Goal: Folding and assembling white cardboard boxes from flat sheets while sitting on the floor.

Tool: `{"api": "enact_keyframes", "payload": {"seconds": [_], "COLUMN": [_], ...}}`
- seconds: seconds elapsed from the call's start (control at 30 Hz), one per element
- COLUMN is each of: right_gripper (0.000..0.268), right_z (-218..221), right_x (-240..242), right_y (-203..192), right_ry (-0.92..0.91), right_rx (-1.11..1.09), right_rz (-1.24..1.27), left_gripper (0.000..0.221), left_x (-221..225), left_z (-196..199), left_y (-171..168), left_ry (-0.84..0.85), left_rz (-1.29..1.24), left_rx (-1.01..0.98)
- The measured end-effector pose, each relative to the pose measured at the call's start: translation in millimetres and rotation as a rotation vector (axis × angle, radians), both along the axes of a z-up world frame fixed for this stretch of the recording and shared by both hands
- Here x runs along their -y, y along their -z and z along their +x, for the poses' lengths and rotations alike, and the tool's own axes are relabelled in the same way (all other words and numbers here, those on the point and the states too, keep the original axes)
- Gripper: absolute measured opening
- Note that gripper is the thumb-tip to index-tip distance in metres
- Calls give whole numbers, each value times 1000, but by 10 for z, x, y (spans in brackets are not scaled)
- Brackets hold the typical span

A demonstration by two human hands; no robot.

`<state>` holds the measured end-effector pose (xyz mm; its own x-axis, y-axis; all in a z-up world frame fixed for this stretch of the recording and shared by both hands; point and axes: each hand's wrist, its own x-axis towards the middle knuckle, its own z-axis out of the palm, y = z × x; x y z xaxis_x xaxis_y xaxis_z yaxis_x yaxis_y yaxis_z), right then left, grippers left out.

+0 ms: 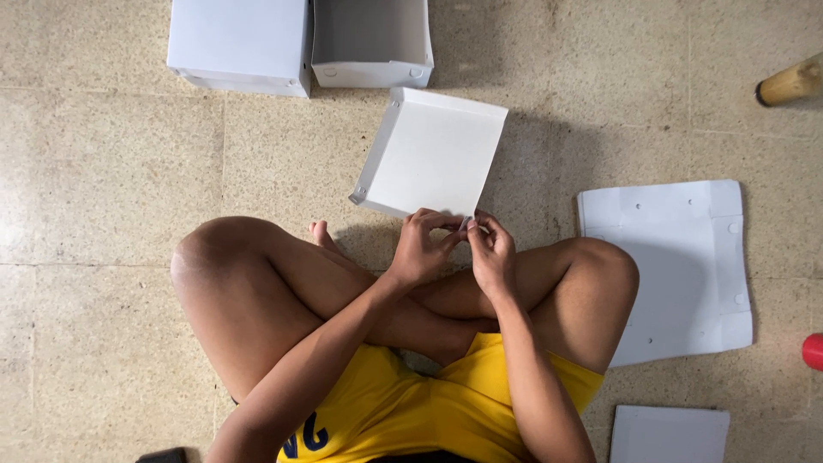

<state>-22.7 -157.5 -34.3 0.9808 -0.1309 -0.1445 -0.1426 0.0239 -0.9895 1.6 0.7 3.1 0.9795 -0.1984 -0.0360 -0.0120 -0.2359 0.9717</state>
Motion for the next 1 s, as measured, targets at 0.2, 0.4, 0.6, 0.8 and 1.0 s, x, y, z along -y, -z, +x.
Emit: {"api": "enact_keyframes", "payload": {"seconds": [0.2, 0.4, 0.6, 0.8, 1.0], "right_gripper": [12, 12, 6, 6, 11], "right_z": [6, 19, 2, -16, 8], "right_x": [-69, -69, -45, -2, 11], "right_y": [-87, -58, 42, 85, 27], "right_ry": [22, 36, 25, 0, -39], "right_rx": [33, 55, 149, 165, 156], "right_rz": [-17, 40, -72, -118, -36], "left_gripper": [19, 19, 17, 16, 14], "left_x": [-7, -32, -15, -20, -58], "left_z": [4, 3, 9, -1, 8], "left_y": [-4, -86, -42, -31, -40], "left_ry": [18, 18, -18, -24, -80], "left_rz": [-45, -149, -182, -193, -185], "left_rx": [5, -89, -58, -74, -70]}}
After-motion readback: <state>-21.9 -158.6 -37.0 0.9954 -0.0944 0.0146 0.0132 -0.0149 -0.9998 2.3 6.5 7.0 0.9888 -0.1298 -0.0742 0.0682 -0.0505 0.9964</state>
